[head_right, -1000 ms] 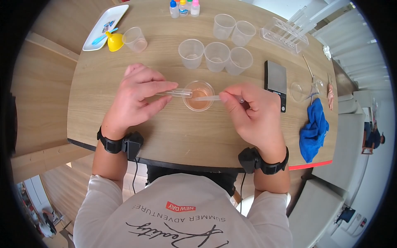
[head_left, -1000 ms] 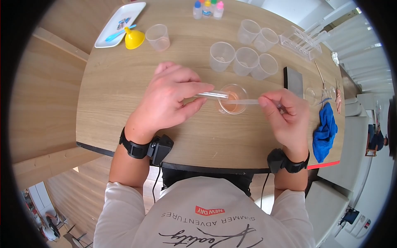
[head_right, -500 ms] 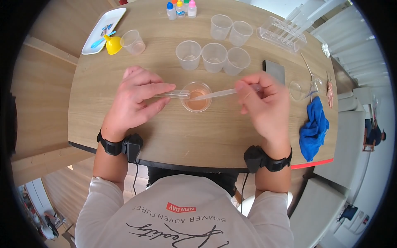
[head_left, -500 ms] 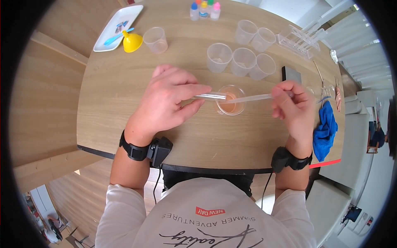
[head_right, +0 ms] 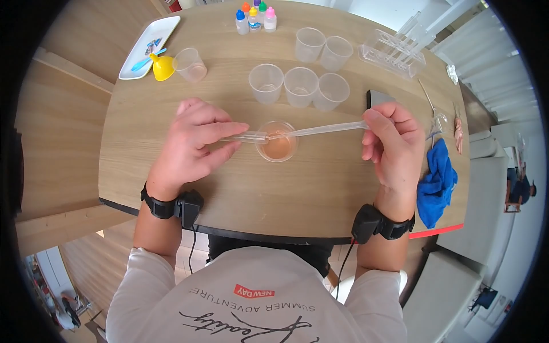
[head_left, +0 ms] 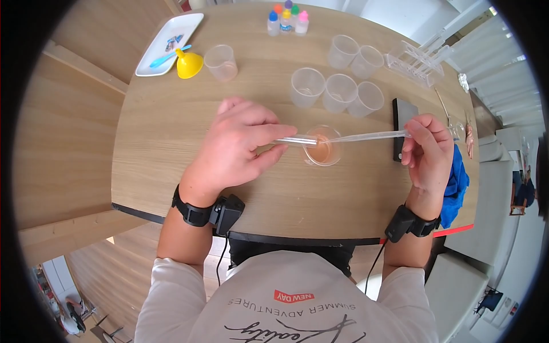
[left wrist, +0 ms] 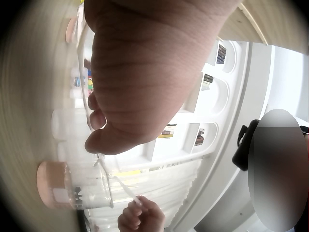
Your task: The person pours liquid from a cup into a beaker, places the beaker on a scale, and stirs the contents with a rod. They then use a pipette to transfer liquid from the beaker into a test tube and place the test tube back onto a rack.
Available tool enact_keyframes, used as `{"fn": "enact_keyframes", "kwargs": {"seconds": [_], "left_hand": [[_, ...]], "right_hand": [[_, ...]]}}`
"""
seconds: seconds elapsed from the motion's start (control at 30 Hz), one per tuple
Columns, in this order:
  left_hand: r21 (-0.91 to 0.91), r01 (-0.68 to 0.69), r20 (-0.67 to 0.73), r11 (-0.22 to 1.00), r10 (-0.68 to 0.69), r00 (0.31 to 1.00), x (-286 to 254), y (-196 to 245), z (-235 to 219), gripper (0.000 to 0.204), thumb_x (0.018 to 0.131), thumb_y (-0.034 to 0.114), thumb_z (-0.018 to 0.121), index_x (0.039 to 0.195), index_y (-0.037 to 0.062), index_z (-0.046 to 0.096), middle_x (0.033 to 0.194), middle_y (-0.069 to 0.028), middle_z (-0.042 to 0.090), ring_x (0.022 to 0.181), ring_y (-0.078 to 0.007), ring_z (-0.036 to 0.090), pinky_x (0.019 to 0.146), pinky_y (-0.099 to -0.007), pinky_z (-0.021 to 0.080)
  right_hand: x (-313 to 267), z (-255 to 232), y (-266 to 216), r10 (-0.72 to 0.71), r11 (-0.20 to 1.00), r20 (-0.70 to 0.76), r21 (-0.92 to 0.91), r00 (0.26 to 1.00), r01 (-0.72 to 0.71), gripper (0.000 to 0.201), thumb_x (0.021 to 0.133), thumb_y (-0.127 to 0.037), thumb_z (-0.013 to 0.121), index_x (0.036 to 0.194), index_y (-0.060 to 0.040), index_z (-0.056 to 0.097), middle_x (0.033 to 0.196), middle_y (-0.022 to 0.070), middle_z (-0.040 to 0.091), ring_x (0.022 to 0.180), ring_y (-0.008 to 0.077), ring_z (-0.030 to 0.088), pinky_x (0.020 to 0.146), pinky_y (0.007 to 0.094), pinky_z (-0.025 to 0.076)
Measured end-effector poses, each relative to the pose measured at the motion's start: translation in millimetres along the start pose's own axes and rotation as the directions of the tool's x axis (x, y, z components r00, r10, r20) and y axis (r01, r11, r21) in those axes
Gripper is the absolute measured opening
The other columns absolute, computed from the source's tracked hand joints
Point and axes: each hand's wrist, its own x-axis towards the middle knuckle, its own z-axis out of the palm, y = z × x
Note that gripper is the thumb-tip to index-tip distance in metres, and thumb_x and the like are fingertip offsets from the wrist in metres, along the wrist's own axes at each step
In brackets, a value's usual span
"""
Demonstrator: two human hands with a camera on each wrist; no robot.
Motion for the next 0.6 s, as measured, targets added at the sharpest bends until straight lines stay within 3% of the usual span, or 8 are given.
{"fn": "enact_keyframes", "kwargs": {"seconds": [0.4,0.5,0.6], "left_hand": [[-0.001,-0.003,-0.003,1.000,0.003,1.000,-0.1,0.3,-0.5,0.030,0.070,0.007,0.079,0.100,0.0107,0.077,0.087,-0.0029,0.064,0.081,-0.0201,0.057,0.085,-0.0350,0.038],[0.001,0.009,-0.002,1.000,-0.009,1.000,-0.3,0.9,-0.6,0.029,0.070,0.007,0.079,0.099,0.0108,0.077,0.087,-0.0030,0.064,0.082,-0.0203,0.058,0.085,-0.0351,0.038],[0.005,0.014,-0.006,1.000,-0.014,1.000,-0.9,1.0,-0.3,0.029,0.070,0.007,0.079,0.099,0.0108,0.077,0.087,-0.0031,0.065,0.082,-0.0206,0.058,0.086,-0.0352,0.038]], "right_hand": [[-6.9,9.3,-1.2,-0.006,0.987,0.023,-0.158,1.000,0.010,0.004,0.093,-0.005,0.066,0.093,-0.0017,0.068,0.065,0.0029,0.064,0.046,0.0069,0.055,0.041,0.0180,0.038],[-6.2,-1.0,0.3,-0.081,0.997,0.023,0.000,0.996,0.081,0.005,0.093,-0.005,0.065,0.092,-0.0017,0.068,0.066,0.0032,0.064,0.046,0.0069,0.054,0.041,0.0181,0.037],[-6.7,-5.7,-3.7,-0.159,0.987,0.028,-0.028,0.987,0.160,0.003,0.092,-0.003,0.065,0.093,-0.0023,0.068,0.068,0.0020,0.064,0.050,0.0051,0.052,0.044,0.0180,0.037]]}}
